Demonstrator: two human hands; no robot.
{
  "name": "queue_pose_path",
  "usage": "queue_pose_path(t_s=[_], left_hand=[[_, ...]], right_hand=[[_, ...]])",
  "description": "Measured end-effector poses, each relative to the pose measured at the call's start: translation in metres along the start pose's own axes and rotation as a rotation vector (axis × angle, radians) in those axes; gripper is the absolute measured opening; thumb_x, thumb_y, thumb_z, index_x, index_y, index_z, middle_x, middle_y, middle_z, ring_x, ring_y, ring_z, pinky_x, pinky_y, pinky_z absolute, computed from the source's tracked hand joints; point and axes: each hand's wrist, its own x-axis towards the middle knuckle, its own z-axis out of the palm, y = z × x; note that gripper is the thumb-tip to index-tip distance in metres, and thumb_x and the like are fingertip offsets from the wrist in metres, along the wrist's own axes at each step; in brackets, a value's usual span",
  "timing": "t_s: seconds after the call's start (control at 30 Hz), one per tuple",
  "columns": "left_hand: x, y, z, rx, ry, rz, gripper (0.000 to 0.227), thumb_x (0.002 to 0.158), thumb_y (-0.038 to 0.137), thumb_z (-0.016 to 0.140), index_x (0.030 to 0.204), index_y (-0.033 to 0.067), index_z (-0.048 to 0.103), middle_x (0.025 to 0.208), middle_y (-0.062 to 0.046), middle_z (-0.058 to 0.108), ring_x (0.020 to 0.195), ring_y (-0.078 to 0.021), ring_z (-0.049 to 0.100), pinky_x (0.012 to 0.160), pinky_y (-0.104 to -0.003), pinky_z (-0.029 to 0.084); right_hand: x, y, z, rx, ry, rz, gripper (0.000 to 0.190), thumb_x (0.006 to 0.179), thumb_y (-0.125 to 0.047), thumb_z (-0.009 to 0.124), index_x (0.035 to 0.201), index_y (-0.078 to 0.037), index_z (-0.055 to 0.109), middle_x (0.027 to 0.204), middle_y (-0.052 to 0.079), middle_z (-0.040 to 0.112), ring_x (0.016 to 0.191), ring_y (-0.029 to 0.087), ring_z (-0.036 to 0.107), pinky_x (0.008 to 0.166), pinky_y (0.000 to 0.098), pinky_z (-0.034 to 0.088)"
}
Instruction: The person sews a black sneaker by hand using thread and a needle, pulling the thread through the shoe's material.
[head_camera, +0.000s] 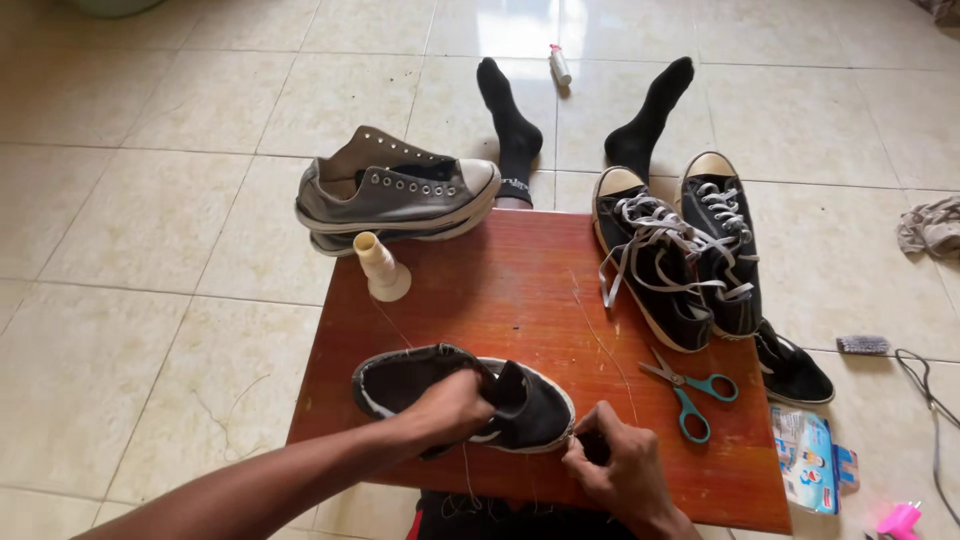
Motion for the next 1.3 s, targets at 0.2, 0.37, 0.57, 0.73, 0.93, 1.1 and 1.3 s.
queue_pose_path(t_s=[0.2, 0.37, 0.57, 0.73, 0.93, 1.1, 1.3], left_hand=[[-0.009, -0.002, 0.002, 0.03, -0.069, -0.04, 0.019, 0.097, 0.019, 0.056, 0.084, 0.0074, 0.064, 0.081, -0.008, 0.068, 0.07, -0.0217, 0.065, 0.059, -0.042, 0.047], [-0.006, -0.007, 0.009, 0.051, -0.082, -0.036, 0.022, 0.1, 0.021, 0.054, 0.085, 0.0062, 0.062, 0.084, -0.012, 0.07, 0.073, -0.026, 0.069, 0.062, -0.044, 0.05], [-0.004, -0.008, 0.008, 0.048, -0.077, 0.026, 0.017, 0.098, 0.021, 0.056, 0.084, 0.0113, 0.057, 0.081, -0.005, 0.059, 0.072, -0.0201, 0.059, 0.062, -0.044, 0.043], [0.003, -0.009, 0.009, 0.046, -0.087, 0.048, 0.015, 0.095, 0.017, 0.056, 0.09, 0.0099, 0.068, 0.082, -0.005, 0.065, 0.071, -0.0187, 0.061, 0.058, -0.041, 0.048], [0.029, -0.025, 0.022, 0.128, -0.147, 0.074, 0.027, 0.098, 0.026, 0.06, 0.075, 0.014, 0.05, 0.072, 0.0, 0.049, 0.065, -0.0176, 0.045, 0.058, -0.045, 0.032], [0.033, -0.034, 0.029, 0.029, -0.077, 0.126, 0.021, 0.096, 0.019, 0.059, 0.077, 0.0162, 0.052, 0.075, 0.003, 0.047, 0.067, -0.0129, 0.044, 0.055, -0.043, 0.031], [0.04, -0.029, 0.03, 0.106, -0.105, 0.055, 0.018, 0.097, 0.023, 0.061, 0.084, 0.0117, 0.066, 0.08, -0.003, 0.063, 0.07, -0.0174, 0.057, 0.059, -0.044, 0.044]], right_hand=[[0.002, 0.002, 0.004, -0.006, -0.01, 0.051, 0.019, 0.087, -0.026, 0.091, 0.091, -0.022, 0.073, 0.073, -0.007, 0.077, 0.058, 0.015, 0.066, 0.064, 0.0356, 0.058], [0.008, -0.005, -0.002, 0.007, -0.107, 0.101, 0.018, 0.088, -0.027, 0.088, 0.094, -0.022, 0.072, 0.074, -0.007, 0.079, 0.06, 0.015, 0.067, 0.064, 0.0357, 0.058], [0.024, -0.006, -0.01, -0.042, -0.231, 0.059, 0.023, 0.089, -0.026, 0.086, 0.105, -0.022, 0.07, 0.077, -0.007, 0.079, 0.057, 0.016, 0.062, 0.066, 0.0378, 0.053], [0.031, -0.018, -0.016, -0.037, -0.288, 0.096, 0.024, 0.091, -0.026, 0.087, 0.102, -0.02, 0.066, 0.079, -0.005, 0.071, 0.063, 0.019, 0.057, 0.068, 0.0382, 0.052], [0.028, -0.012, -0.012, -0.021, -0.286, 0.147, 0.025, 0.09, -0.026, 0.088, 0.101, -0.019, 0.067, 0.079, -0.007, 0.073, 0.066, 0.018, 0.061, 0.072, 0.0373, 0.056], [0.03, -0.011, -0.014, 0.017, -0.268, 0.077, 0.028, 0.093, -0.024, 0.088, 0.096, -0.018, 0.061, 0.078, -0.005, 0.062, 0.066, 0.018, 0.05, 0.068, 0.0381, 0.05], [0.03, -0.007, -0.012, -0.277, -0.378, 0.068, 0.035, 0.094, -0.044, 0.085, 0.105, -0.025, 0.059, 0.074, 0.001, 0.077, 0.068, 0.043, 0.074, 0.07, 0.0537, 0.053]])
